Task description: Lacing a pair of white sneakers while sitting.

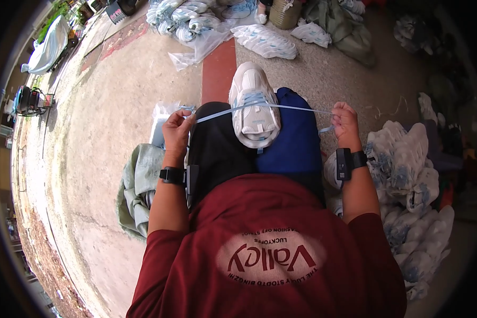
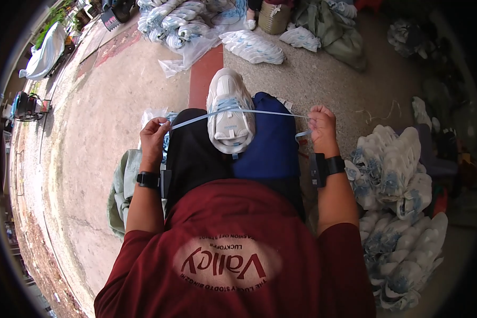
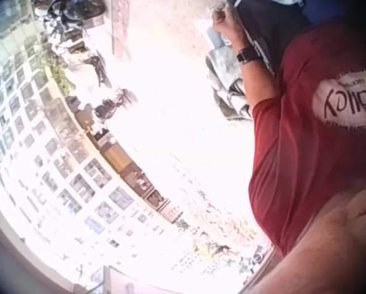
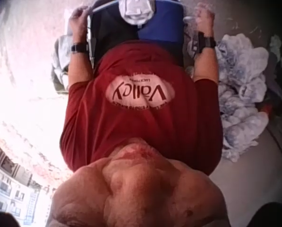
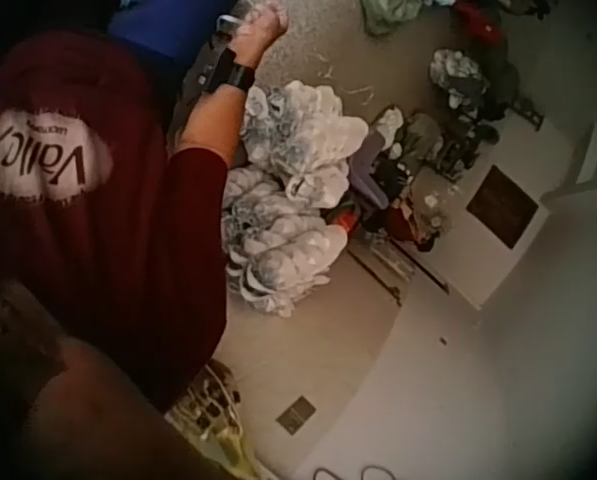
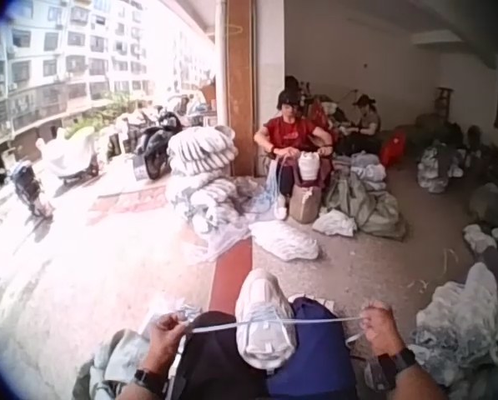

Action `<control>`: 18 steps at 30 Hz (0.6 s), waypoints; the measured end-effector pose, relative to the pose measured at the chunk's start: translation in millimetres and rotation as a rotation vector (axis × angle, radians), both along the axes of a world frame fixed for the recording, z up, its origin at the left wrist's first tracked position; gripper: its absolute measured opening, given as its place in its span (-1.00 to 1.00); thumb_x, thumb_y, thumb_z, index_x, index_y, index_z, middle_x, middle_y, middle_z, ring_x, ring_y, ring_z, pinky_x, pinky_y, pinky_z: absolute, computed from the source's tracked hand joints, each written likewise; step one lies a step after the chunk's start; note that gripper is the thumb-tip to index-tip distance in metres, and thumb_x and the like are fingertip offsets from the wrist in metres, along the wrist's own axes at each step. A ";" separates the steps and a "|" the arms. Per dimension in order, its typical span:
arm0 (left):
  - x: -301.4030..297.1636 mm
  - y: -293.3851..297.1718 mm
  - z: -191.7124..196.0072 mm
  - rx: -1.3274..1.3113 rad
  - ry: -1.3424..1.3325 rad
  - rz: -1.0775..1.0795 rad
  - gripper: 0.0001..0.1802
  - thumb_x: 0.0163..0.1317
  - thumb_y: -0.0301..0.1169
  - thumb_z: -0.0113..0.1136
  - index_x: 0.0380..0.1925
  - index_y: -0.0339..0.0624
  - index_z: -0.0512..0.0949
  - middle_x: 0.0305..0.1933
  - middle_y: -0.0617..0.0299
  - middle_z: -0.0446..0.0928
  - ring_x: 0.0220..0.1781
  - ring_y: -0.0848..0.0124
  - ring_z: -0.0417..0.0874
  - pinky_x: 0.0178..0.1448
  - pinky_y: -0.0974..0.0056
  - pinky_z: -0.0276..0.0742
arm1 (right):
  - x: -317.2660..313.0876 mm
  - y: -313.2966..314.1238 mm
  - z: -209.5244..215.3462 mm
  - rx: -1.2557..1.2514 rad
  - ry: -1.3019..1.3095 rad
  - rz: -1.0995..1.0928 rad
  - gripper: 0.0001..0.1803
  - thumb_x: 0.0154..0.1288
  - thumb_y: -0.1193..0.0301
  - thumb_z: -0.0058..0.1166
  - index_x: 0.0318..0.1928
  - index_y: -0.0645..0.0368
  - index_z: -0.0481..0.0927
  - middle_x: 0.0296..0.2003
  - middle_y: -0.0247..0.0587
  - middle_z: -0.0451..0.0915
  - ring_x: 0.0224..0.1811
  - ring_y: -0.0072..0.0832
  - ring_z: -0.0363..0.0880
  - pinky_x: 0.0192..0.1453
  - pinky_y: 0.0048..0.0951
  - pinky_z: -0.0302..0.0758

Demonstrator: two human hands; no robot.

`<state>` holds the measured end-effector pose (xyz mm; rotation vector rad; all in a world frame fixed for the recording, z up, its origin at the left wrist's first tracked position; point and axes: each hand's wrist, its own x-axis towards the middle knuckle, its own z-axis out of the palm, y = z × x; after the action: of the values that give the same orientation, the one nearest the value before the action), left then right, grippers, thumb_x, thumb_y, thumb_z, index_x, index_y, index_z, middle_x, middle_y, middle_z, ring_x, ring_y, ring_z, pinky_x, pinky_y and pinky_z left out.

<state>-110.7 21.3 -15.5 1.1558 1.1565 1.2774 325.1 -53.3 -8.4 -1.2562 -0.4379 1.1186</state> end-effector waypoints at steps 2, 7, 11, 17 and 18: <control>-1.2 -3.7 -2.6 0.152 0.218 0.004 -0.94 0.11 -0.51 0.20 -0.47 -0.29 0.57 -0.49 0.29 0.56 -0.43 0.51 0.52 -0.29 0.44 0.44 | -10.8 -1.3 12.0 -0.006 -0.313 0.112 -0.90 -0.02 0.63 0.00 -0.45 0.17 0.49 -0.63 -0.43 0.39 -0.71 -0.66 0.28 -0.63 -0.63 0.18; -6.4 -8.2 63.0 0.624 0.831 -0.110 -0.94 -0.05 -0.57 0.29 -0.54 -0.24 0.57 -0.58 0.19 0.52 -0.55 0.41 0.51 -0.43 0.38 0.39 | -7.4 -18.5 63.8 0.135 -1.223 0.413 -0.92 0.03 0.46 0.13 -0.44 0.21 0.56 -0.62 -0.24 0.49 -0.60 -0.44 0.47 -0.50 -0.44 0.34; -14.9 -1.7 83.9 0.809 0.969 -0.146 -0.92 -0.07 -0.59 0.29 -0.53 -0.23 0.58 -0.58 0.19 0.51 -0.55 0.40 0.51 -0.44 0.38 0.40 | -7.8 -21.5 97.0 0.211 -1.572 0.468 -0.87 0.01 0.41 0.17 -0.43 0.21 0.58 -0.54 -0.05 0.52 -0.50 -0.22 0.52 -0.41 -0.36 0.40; -97.5 16.0 19.3 0.261 0.659 -0.106 -0.95 0.03 -0.60 0.24 -0.46 -0.28 0.59 -0.48 0.32 0.57 -0.44 0.59 0.49 -0.34 0.48 0.45 | 48.2 -27.9 98.2 0.195 -1.458 0.469 -0.85 0.02 0.41 0.18 -0.47 0.25 0.56 -0.66 -0.08 0.44 -0.60 -0.29 0.43 -0.45 -0.36 0.33; -114.2 14.0 11.1 0.191 0.648 -0.085 -0.96 0.04 -0.60 0.24 -0.46 -0.28 0.60 -0.48 0.32 0.56 -0.44 0.60 0.49 -0.34 0.48 0.45 | 57.4 -32.3 98.4 0.021 -1.372 0.541 -0.83 0.02 0.41 0.19 -0.49 0.26 0.55 -0.69 -0.10 0.40 -0.63 -0.34 0.39 -0.48 -0.37 0.30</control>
<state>-224.8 35.3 -4.3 1.8231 1.4415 0.9828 382.6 -85.6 90.0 -1.8110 -1.8789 0.4815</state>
